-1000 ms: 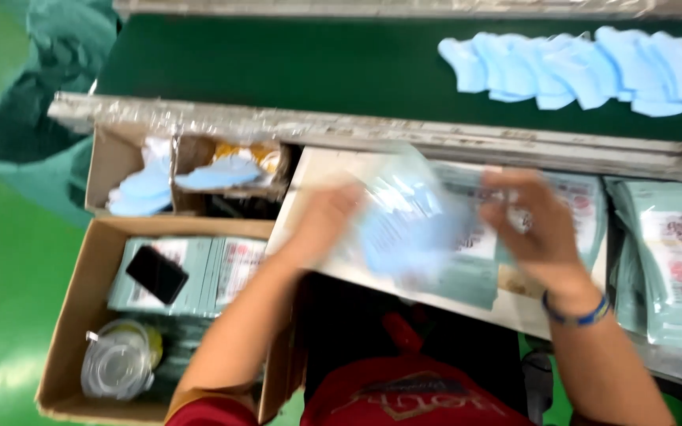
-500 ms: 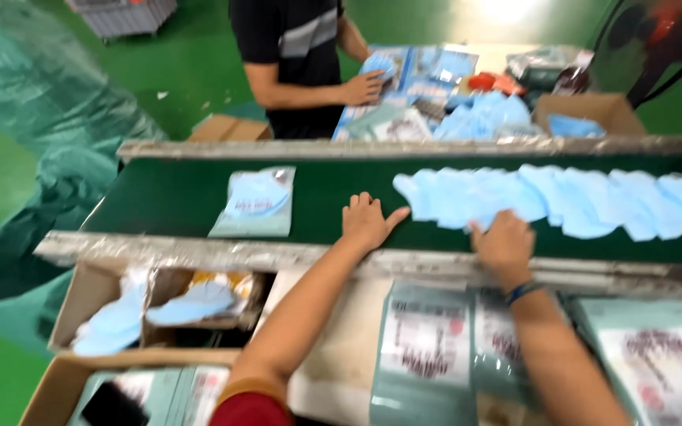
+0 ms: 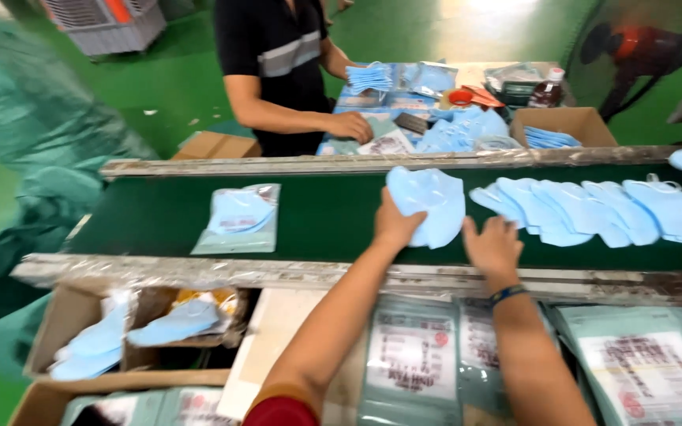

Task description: Packing blue face masks into clear plastic bags and placing them into boxes on a conveyor belt line.

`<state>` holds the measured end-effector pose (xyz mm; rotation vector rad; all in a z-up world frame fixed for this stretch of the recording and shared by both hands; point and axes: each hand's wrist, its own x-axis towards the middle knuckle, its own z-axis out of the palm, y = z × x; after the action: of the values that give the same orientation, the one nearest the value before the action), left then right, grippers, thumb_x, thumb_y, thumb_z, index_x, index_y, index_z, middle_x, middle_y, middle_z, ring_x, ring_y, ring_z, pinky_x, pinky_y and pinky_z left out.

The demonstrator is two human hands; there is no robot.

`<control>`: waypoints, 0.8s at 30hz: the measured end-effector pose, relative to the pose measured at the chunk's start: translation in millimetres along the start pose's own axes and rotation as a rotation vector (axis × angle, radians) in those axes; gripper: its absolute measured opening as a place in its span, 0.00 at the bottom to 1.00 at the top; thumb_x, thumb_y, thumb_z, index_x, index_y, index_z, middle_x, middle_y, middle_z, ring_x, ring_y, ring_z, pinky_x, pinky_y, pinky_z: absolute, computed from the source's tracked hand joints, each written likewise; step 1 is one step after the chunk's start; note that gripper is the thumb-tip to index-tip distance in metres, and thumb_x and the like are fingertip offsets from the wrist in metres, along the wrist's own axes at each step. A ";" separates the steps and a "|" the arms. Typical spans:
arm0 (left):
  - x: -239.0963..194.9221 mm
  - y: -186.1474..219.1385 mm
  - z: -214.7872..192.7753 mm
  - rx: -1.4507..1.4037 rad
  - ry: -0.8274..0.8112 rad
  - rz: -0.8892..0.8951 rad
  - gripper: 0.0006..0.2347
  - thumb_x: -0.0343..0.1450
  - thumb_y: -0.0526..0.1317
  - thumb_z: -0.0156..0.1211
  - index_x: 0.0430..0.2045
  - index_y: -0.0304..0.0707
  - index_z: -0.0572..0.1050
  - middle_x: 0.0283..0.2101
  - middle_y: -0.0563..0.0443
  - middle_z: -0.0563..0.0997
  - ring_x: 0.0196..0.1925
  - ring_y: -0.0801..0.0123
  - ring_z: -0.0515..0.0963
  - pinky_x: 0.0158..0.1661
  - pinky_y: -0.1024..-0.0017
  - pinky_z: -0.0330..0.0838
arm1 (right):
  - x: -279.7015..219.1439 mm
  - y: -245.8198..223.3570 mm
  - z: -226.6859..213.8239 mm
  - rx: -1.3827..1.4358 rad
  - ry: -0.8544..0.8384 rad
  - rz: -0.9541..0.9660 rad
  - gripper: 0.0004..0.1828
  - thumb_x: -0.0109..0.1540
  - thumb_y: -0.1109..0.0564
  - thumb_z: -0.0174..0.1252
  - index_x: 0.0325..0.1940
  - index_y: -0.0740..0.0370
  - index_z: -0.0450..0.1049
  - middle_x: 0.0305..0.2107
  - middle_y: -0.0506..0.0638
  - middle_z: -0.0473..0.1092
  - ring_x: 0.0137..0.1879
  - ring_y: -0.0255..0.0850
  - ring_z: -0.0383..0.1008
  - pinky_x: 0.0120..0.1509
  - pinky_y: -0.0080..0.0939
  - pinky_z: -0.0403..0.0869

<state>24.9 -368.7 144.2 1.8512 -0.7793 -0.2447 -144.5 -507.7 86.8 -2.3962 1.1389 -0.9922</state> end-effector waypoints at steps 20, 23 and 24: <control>-296.0 -149.5 -228.2 0.287 -0.193 0.219 0.40 0.55 0.45 0.81 0.62 0.44 0.64 0.66 0.43 0.69 0.75 0.40 0.52 0.69 0.39 0.36 | -252.4 -184.4 20.5 0.586 -0.857 -0.550 0.32 0.50 0.57 0.75 0.58 0.62 0.76 0.52 0.53 0.73 0.60 0.44 0.71 0.65 0.42 0.70; -308.3 -153.1 -219.6 0.070 -0.052 0.351 0.34 0.62 0.44 0.74 0.64 0.42 0.65 0.71 0.39 0.67 0.79 0.45 0.61 0.75 0.43 0.44 | -265.2 -205.4 2.1 0.756 -0.834 -0.287 0.28 0.41 0.55 0.75 0.44 0.64 0.79 0.42 0.54 0.72 0.51 0.49 0.75 0.56 0.45 0.76; -308.2 -142.0 -223.6 0.071 -0.057 0.348 0.34 0.62 0.44 0.74 0.64 0.42 0.65 0.71 0.39 0.67 0.79 0.45 0.61 0.75 0.43 0.44 | -263.4 -207.5 -0.3 0.758 -0.835 -0.281 0.28 0.41 0.55 0.75 0.44 0.64 0.79 0.42 0.54 0.72 0.51 0.49 0.75 0.56 0.45 0.76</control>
<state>-41.6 21.8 53.1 1.7451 -1.1451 -0.0475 -146.2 -172.5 77.2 -1.9811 0.0868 -0.2906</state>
